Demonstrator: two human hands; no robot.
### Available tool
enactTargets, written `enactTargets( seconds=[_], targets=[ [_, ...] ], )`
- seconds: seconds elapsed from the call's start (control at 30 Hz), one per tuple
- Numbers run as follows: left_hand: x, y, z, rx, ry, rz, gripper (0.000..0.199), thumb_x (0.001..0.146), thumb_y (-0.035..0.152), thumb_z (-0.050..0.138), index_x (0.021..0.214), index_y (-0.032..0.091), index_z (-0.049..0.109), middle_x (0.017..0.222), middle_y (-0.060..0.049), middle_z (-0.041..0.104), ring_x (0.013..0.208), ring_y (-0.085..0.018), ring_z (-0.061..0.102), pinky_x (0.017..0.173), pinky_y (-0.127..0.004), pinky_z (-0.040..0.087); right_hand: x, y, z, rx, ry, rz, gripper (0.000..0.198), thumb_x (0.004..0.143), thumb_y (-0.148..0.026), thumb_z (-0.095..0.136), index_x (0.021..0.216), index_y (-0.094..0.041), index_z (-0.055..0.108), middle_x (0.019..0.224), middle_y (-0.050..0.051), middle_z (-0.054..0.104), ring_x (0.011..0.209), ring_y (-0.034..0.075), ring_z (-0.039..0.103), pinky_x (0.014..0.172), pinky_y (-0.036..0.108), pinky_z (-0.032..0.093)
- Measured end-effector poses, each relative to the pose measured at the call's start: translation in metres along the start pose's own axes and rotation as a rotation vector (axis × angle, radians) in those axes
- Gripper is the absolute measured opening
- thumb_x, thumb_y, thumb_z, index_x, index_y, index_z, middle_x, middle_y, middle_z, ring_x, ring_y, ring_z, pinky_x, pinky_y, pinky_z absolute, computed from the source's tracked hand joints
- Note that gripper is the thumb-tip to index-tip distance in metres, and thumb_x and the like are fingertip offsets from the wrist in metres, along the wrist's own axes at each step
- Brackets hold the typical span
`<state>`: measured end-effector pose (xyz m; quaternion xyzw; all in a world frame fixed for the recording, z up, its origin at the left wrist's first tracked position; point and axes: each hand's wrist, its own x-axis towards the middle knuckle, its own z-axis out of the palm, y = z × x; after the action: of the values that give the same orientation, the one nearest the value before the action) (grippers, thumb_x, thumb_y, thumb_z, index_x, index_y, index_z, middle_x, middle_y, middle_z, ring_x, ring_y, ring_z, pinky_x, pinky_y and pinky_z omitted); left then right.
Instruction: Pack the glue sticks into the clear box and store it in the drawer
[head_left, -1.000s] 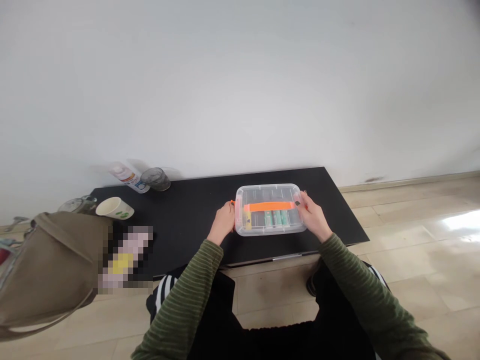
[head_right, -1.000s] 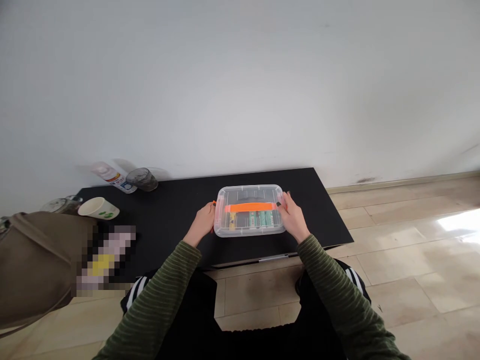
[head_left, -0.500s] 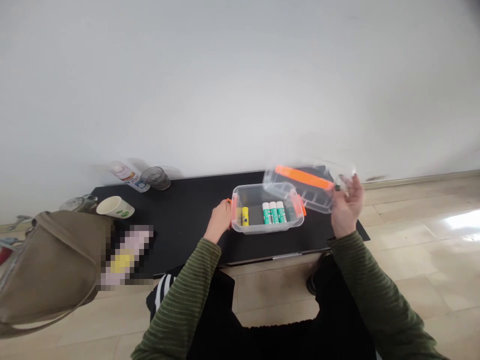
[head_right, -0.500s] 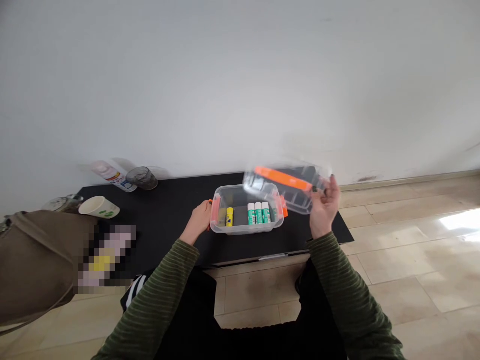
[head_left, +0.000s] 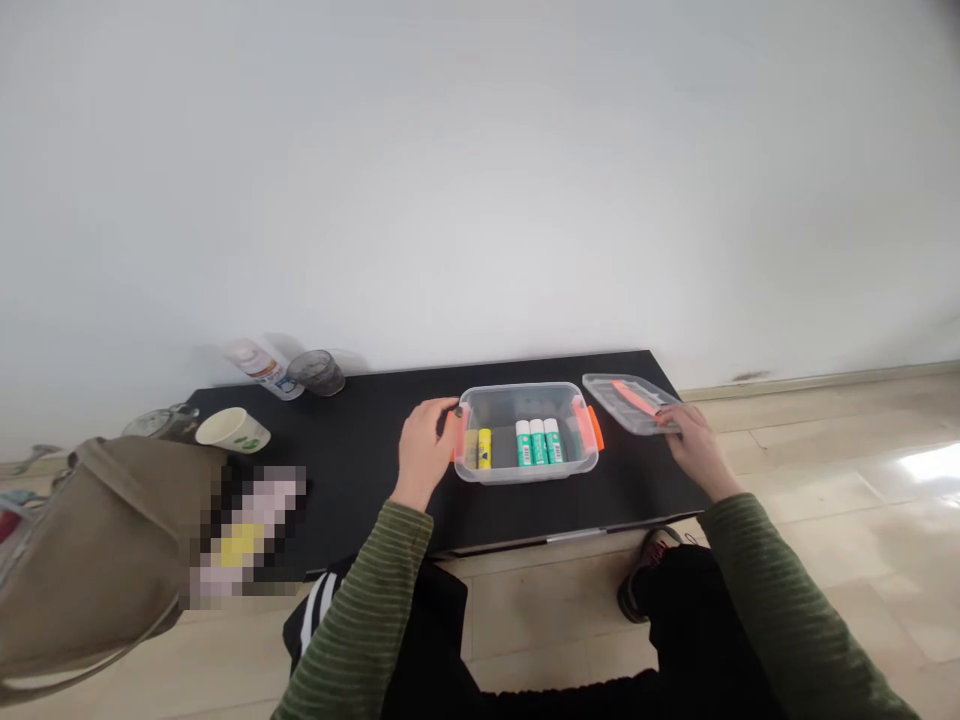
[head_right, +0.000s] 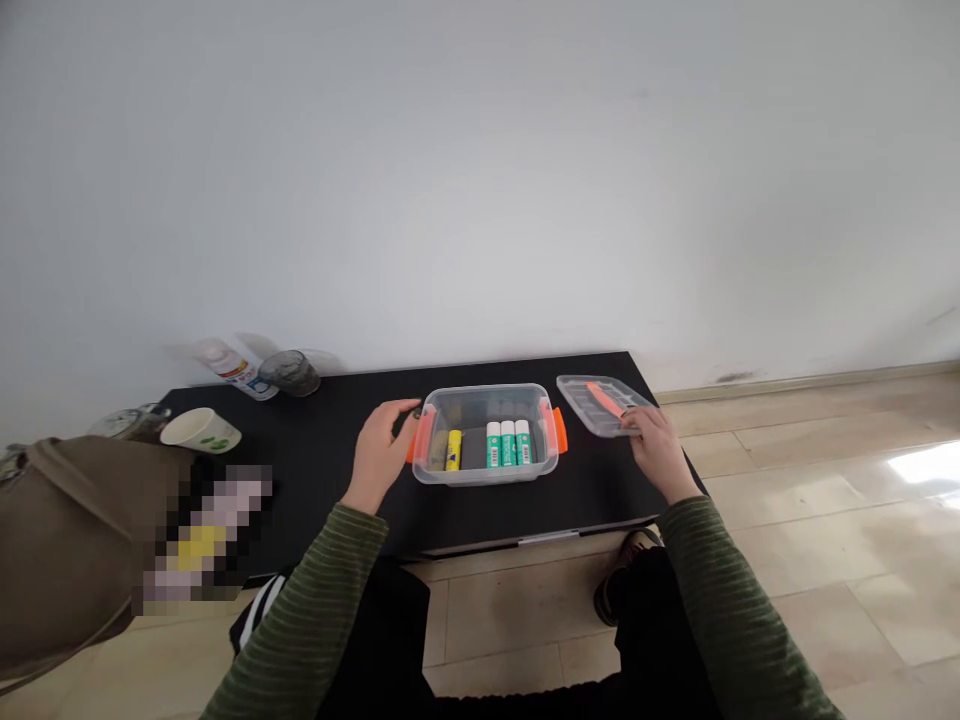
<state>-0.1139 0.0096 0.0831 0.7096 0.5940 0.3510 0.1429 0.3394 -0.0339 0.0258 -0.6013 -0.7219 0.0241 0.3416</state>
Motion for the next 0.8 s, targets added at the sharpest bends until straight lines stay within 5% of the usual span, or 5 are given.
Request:
enactTargets(
  seconds=[0.1,0.23,0.47,0.6,0.8],
  targets=[
    [-0.007,0.006,0.004,-0.047,-0.159,0.304,0.027,0.092,0.04,0.056,0.106,0.023,0.071,0.122,-0.007,0.071,0.119,-0.023,0.061,0.115,-0.044,0.036,-0.007,0.02,0.01,-0.143,-0.201,0.042,0.029,0.064,-0.002,0.049,0.08,-0.022,0.062,0.099,0.011,0.064,0.101,0.027,0.058,0.093,0.045,0.047],
    [-0.018,0.009,0.013,-0.044,-0.383,0.429,0.029,0.082,0.047,0.07,0.1,0.025,0.075,0.115,-0.005,0.075,0.113,-0.025,0.066,0.122,-0.053,0.024,-0.011,0.017,0.017,-0.239,-0.339,0.143,0.037,0.058,0.001,0.049,0.082,-0.021,0.066,0.1,0.011,0.066,0.098,0.027,0.058,0.086,0.041,0.048],
    [-0.033,0.017,0.018,0.04,-0.395,0.389,0.031,0.09,0.049,0.06,0.079,0.026,0.079,0.08,-0.004,0.077,0.087,-0.023,0.07,0.117,-0.049,0.035,0.019,-0.115,0.019,-0.027,0.062,0.045,0.033,0.088,-0.015,0.044,0.112,-0.024,0.066,0.109,0.01,0.068,0.107,0.026,0.059,0.098,0.043,0.046],
    [-0.042,0.019,0.021,0.098,-0.329,0.381,0.037,0.09,0.052,0.06,0.075,0.024,0.079,0.068,-0.006,0.072,0.079,-0.022,0.068,0.112,-0.046,0.04,0.053,-0.171,0.054,-0.132,-0.441,0.068,0.032,0.089,-0.026,0.052,0.117,-0.02,0.065,0.108,0.011,0.071,0.106,0.026,0.062,0.094,0.039,0.047],
    [-0.056,0.017,0.021,0.145,-0.256,0.37,0.042,0.09,0.055,0.058,0.073,0.023,0.078,0.064,-0.008,0.069,0.079,-0.025,0.066,0.097,-0.047,0.049,0.081,-0.189,0.114,-0.218,-0.652,0.154,0.035,0.076,-0.034,0.073,0.103,-0.011,0.072,0.097,0.018,0.075,0.103,0.031,0.066,0.091,0.038,0.047]
  ],
)
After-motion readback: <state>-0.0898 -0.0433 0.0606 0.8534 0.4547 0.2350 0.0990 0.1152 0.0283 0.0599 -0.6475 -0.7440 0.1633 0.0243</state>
